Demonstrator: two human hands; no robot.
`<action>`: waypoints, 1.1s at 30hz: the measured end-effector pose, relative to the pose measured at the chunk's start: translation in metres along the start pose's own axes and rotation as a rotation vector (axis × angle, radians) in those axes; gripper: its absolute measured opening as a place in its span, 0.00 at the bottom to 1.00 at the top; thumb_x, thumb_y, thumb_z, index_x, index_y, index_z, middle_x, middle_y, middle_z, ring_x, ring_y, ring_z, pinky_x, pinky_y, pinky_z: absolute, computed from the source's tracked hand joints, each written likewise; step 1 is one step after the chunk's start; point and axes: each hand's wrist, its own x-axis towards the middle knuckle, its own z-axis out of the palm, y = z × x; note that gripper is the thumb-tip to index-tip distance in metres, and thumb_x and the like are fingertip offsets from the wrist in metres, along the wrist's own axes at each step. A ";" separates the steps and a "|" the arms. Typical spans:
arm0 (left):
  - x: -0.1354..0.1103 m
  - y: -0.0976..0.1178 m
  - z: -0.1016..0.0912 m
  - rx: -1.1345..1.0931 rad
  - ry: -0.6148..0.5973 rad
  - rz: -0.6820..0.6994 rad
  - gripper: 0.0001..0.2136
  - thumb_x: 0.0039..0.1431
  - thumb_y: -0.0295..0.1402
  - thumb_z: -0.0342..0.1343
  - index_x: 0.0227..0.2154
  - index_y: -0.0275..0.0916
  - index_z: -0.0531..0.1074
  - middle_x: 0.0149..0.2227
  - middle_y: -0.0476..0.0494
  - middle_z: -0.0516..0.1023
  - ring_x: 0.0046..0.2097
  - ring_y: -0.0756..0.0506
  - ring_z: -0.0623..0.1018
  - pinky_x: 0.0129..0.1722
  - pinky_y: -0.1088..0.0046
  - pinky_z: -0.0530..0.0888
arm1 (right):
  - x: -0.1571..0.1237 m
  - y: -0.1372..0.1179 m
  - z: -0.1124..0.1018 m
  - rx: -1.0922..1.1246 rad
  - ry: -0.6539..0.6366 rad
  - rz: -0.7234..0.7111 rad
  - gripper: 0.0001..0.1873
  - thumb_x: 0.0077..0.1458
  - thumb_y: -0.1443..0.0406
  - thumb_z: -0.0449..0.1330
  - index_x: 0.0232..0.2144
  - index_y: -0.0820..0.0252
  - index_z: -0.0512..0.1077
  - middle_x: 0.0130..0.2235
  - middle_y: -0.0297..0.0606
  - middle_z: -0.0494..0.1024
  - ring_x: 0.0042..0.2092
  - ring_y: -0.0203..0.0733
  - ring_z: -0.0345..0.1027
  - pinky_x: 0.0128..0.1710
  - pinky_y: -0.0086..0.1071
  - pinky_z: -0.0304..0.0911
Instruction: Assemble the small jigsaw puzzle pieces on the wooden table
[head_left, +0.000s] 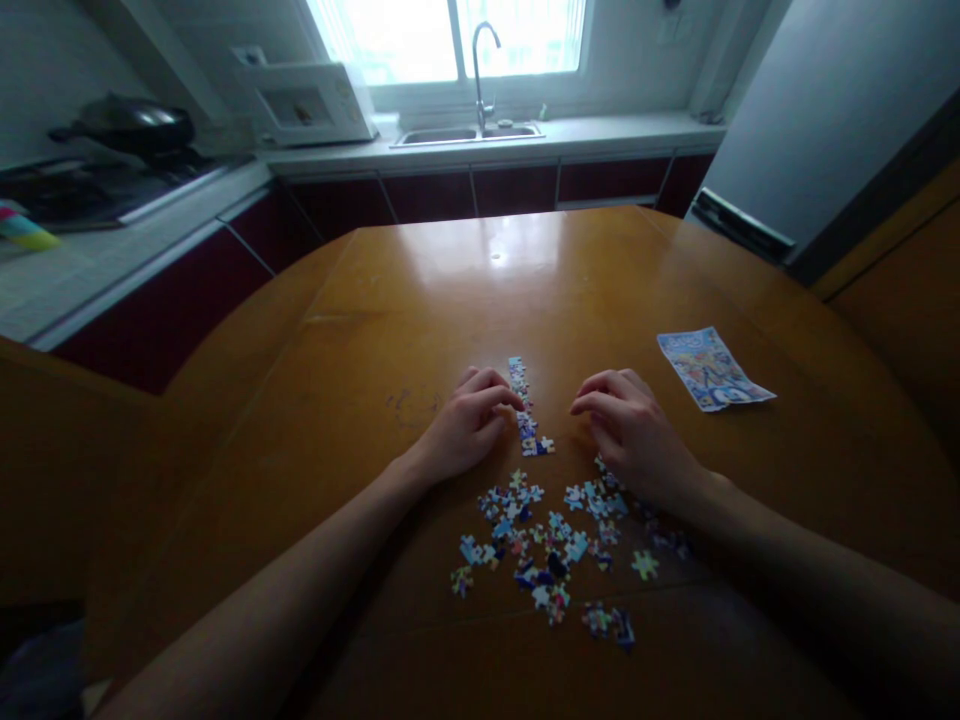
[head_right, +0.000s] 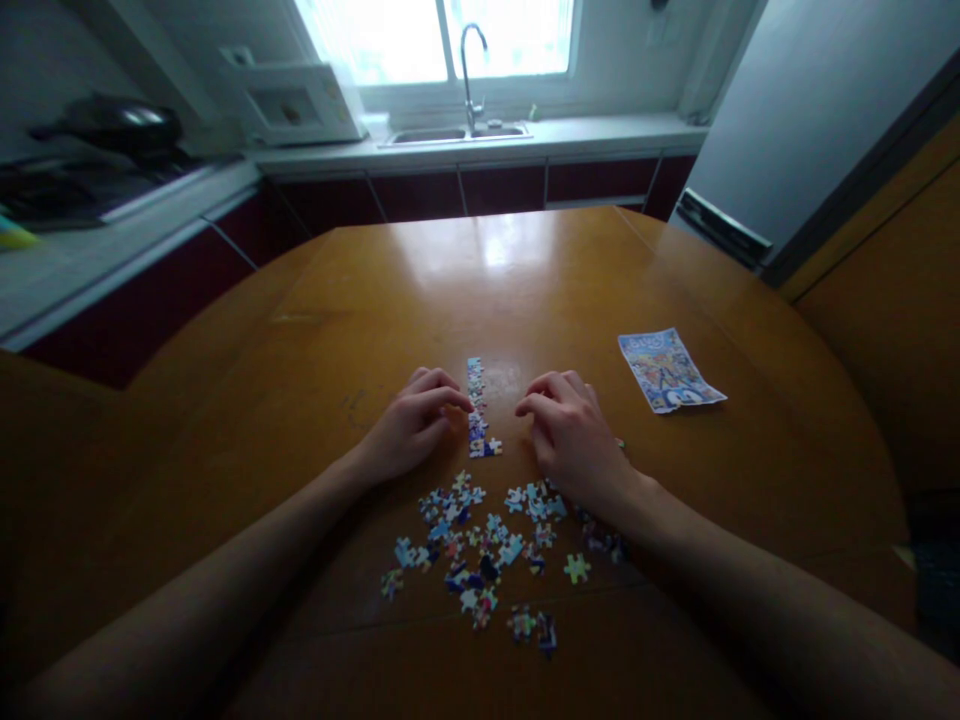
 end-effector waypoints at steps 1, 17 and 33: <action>0.000 0.000 0.000 0.000 -0.002 -0.001 0.16 0.54 0.18 0.48 0.36 0.41 0.77 0.38 0.44 0.72 0.44 0.44 0.69 0.46 0.64 0.68 | 0.000 0.000 -0.001 -0.001 0.003 0.000 0.12 0.55 0.76 0.55 0.35 0.58 0.75 0.42 0.43 0.75 0.46 0.50 0.64 0.46 0.46 0.61; 0.000 -0.001 0.000 0.001 0.011 0.002 0.16 0.53 0.16 0.49 0.36 0.41 0.77 0.37 0.45 0.72 0.44 0.44 0.69 0.47 0.63 0.68 | -0.014 -0.023 0.001 0.132 -0.169 -0.233 0.06 0.61 0.69 0.59 0.37 0.56 0.76 0.42 0.40 0.75 0.46 0.45 0.63 0.46 0.40 0.60; 0.001 0.002 0.000 -0.001 0.011 -0.012 0.14 0.55 0.19 0.49 0.35 0.41 0.77 0.37 0.45 0.73 0.45 0.43 0.69 0.48 0.62 0.69 | -0.026 -0.041 0.005 0.068 -0.467 -0.424 0.05 0.64 0.65 0.60 0.35 0.55 0.76 0.42 0.37 0.74 0.45 0.43 0.61 0.45 0.38 0.55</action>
